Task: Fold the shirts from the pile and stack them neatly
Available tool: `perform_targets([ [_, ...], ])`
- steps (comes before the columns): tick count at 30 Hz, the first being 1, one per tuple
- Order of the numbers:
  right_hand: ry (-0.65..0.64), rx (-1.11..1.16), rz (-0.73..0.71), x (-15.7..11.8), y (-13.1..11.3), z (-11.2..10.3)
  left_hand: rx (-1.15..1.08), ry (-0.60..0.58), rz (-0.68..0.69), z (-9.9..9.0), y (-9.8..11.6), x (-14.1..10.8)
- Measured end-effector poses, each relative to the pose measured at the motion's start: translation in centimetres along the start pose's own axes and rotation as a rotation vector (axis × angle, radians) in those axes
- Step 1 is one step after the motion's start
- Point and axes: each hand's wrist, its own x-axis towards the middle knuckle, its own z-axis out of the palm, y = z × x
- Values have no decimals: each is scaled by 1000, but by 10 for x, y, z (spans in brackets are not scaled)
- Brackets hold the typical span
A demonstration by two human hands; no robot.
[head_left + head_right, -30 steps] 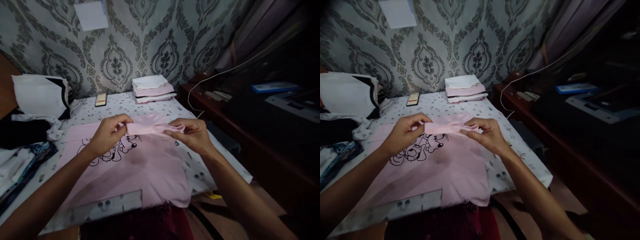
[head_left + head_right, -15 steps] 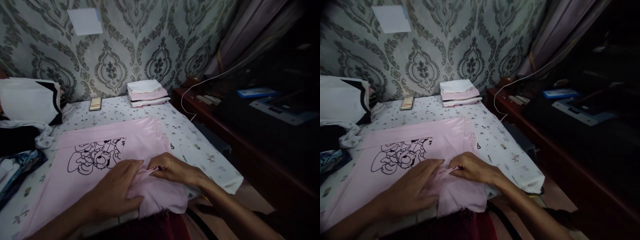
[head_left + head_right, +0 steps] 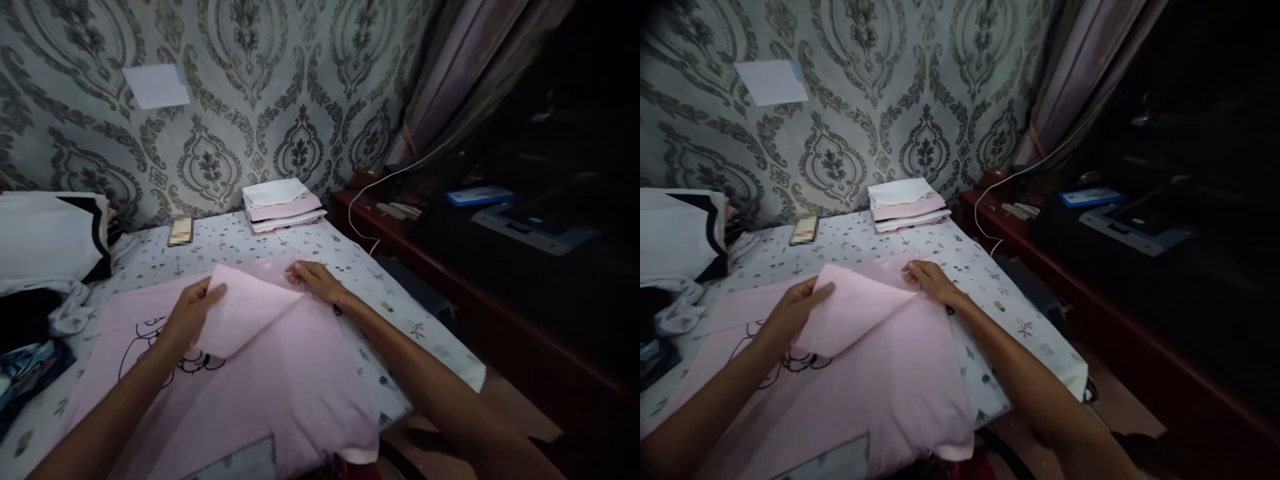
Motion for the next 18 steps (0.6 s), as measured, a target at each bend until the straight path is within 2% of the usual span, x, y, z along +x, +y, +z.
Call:
perform_targets([
  [3,58,-8,-8,-1,8,0,-90,122,-77,-30,-9,32],
  [6,23,-17,-33,-5,9,0,-127,104,-94,-46,-22,46],
  [9,10,29,-32,-6,11,3,-128,49,-51,-48,-27,46],
  [14,79,-19,-49,-5,9,9,-89,81,59,-50,-25,48],
  [18,97,-158,-64,-5,2,9,7,34,-15,-60,-29,55],
])
